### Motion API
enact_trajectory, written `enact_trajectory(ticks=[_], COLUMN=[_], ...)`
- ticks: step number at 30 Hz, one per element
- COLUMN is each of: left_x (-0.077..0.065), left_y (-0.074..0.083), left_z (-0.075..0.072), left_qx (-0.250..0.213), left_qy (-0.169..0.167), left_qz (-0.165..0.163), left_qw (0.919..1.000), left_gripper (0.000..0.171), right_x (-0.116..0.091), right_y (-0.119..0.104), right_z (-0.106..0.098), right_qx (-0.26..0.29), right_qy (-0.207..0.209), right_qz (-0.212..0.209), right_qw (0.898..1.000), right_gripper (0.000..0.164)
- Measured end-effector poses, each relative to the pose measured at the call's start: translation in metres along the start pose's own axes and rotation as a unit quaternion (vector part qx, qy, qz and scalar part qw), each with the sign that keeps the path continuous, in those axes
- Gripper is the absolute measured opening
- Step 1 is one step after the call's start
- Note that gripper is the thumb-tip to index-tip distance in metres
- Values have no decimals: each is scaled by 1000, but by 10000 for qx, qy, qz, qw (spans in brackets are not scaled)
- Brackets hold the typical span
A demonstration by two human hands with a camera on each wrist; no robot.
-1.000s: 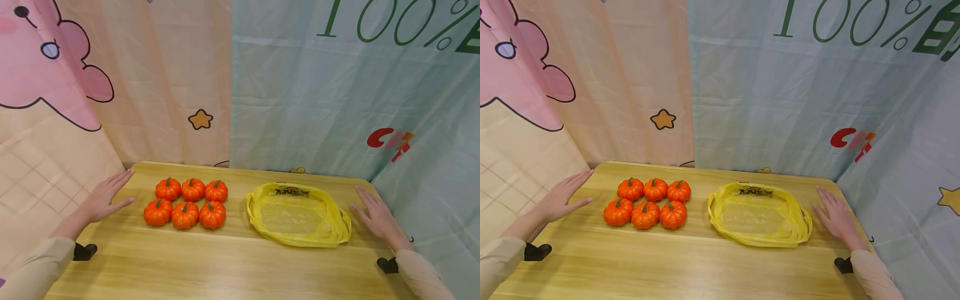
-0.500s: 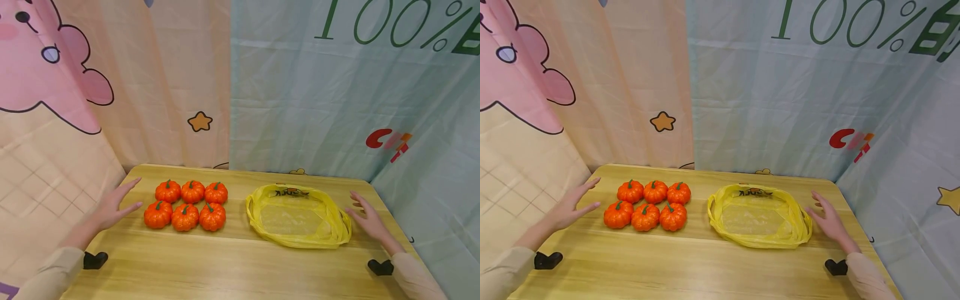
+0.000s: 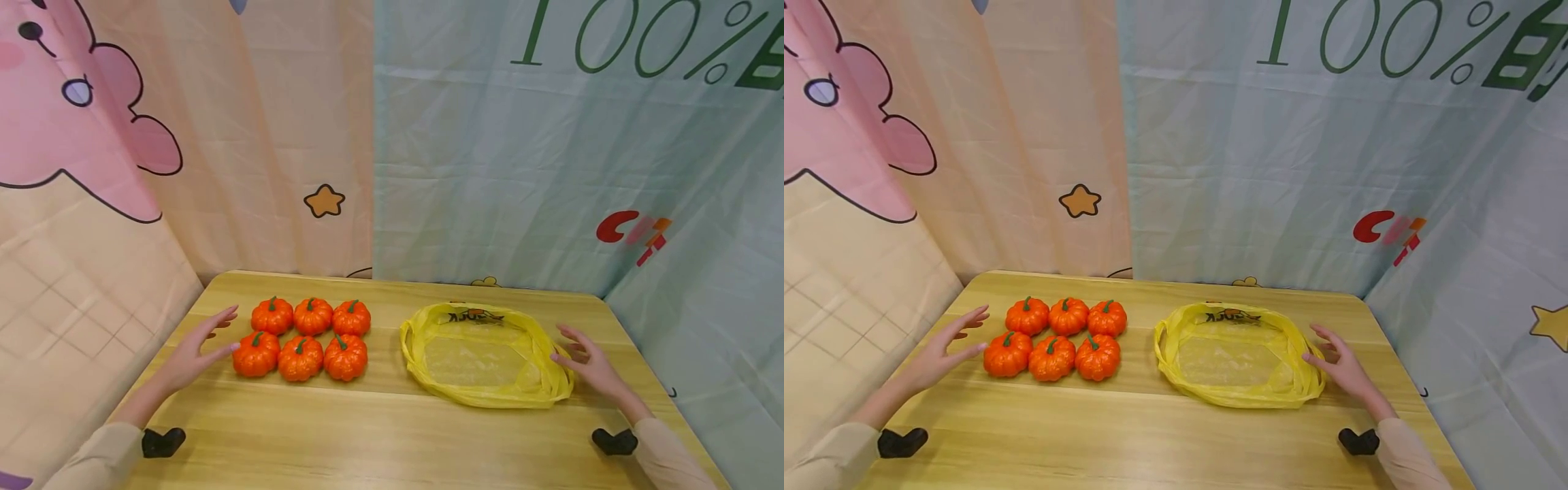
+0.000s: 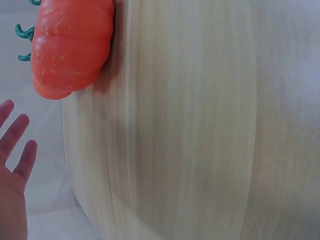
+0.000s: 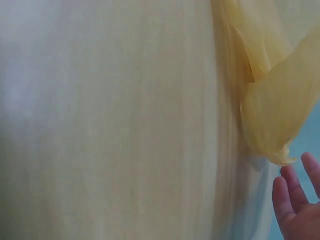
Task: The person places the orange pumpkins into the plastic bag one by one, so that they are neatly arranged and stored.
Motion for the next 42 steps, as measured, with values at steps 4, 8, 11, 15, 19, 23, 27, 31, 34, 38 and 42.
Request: enact_trajectory(ticks=[4, 8, 11, 15, 19, 23, 27, 31, 34, 38, 42], left_x=[-2, -2, -3, -5, -7, -8, -10, -11, -11, -11, -10], left_y=[0, 1, 2, 2, 2, 1, -1, -2, -3, -5, -8], left_z=[8, 13, 17, 23, 27, 30, 35, 39, 40, 41, 43], left_qx=[-16, -148, -258, -350, -445, -560, -690, -732, -712, -692, -669], left_qy=[-85, -65, -71, -97, -110, -151, -210, -317, -384, -373, -342], left_qz=[-80, -25, 2, -61, -115, -97, -143, -258, -351, -391, -361], left_qw=[9999, 9999, 9996, 9993, 9989, 9983, 9973, 9965, 9961, 9961, 9965], left_gripper=[71, 72, 71, 70, 70, 71, 72, 74, 74, 75, 74], right_x=[-1, -1, -1, 0, 0, 1, 2, 3, 4, 5, 6], right_y=[4, 9, 11, 11, 9, 7, 6, 7, 8, 10, 12], right_z=[3, 8, 11, 12, 13, 15, 17, 18, 19, 20, 21], right_qx=[218, 461, 555, 416, 303, 302, 403, 458, 395, 395, 405], right_qy=[40, 53, 30, 17, -59, -110, -135, -125, -117, -134, -109], right_qz=[-91, -223, -215, -62, 76, 21, -68, -113, -114, -56, -7], right_qw=[9997, 9987, 9982, 9991, 9995, 9995, 9991, 9988, 9991, 9991, 9991], right_gripper=[62, 61, 61, 61, 62, 60, 58, 57, 58, 60, 60])
Point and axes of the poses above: each hand's wrist, its own x-axis towards the middle knuckle, its own z-axis out of the palm, y = z × x, the point moved 5 cm from there along x, towards the middle knuckle, and after that the axes turned 2 degrees about x, right-handed, at the moved point
